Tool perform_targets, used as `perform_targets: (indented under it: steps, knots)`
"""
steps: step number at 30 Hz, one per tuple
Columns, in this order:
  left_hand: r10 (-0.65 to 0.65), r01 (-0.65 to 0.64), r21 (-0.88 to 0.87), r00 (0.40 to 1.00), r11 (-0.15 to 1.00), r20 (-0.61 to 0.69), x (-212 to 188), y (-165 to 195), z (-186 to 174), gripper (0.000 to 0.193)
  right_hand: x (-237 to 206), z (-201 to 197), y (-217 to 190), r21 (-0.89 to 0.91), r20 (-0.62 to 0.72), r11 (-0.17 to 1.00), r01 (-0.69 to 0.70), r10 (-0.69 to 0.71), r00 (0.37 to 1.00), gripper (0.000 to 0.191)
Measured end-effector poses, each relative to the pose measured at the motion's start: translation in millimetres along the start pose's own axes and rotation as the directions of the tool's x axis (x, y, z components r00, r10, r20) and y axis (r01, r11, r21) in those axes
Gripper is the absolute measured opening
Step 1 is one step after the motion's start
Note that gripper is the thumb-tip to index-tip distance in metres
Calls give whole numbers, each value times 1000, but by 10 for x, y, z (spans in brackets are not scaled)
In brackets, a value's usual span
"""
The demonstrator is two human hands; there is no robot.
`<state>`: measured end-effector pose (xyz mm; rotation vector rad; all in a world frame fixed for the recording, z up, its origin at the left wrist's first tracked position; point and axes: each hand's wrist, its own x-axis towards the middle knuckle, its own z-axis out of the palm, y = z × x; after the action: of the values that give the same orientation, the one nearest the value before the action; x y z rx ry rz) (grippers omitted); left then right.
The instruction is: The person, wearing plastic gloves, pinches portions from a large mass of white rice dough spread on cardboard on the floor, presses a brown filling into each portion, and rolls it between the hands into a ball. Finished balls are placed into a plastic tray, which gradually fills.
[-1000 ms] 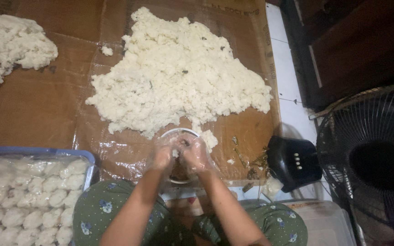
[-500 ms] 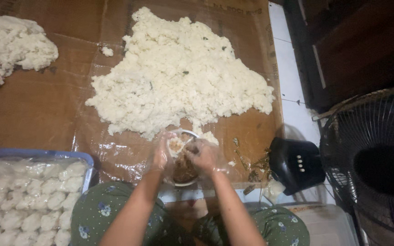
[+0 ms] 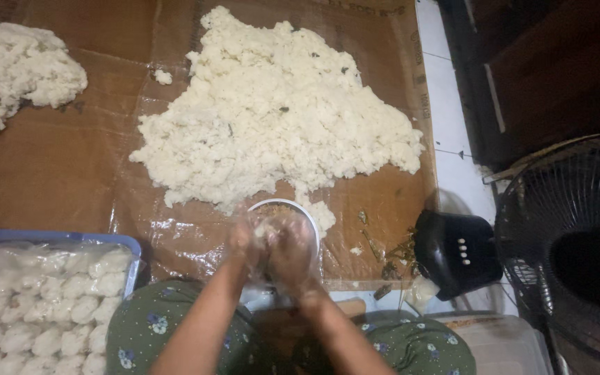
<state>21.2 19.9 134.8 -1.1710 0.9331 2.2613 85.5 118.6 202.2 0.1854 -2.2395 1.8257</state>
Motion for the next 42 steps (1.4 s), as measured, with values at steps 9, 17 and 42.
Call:
perform_targets:
  steps: [9, 17, 42]
  knots:
    - [315, -421, 239, 870, 875, 379, 455, -306, -263, 70, 61, -23, -145, -644, 337, 574, 506, -381, 861, 22]
    - [10, -29, 92, 979, 995, 202, 165, -75, -154, 83, 2, 91, -200, -641, 534, 479, 600, -283, 797, 36]
    - [669, -750, 329, 661, 574, 341, 704, -281, -282, 45, 170, -147, 203, 79, 272, 979, -186, 158, 949, 41]
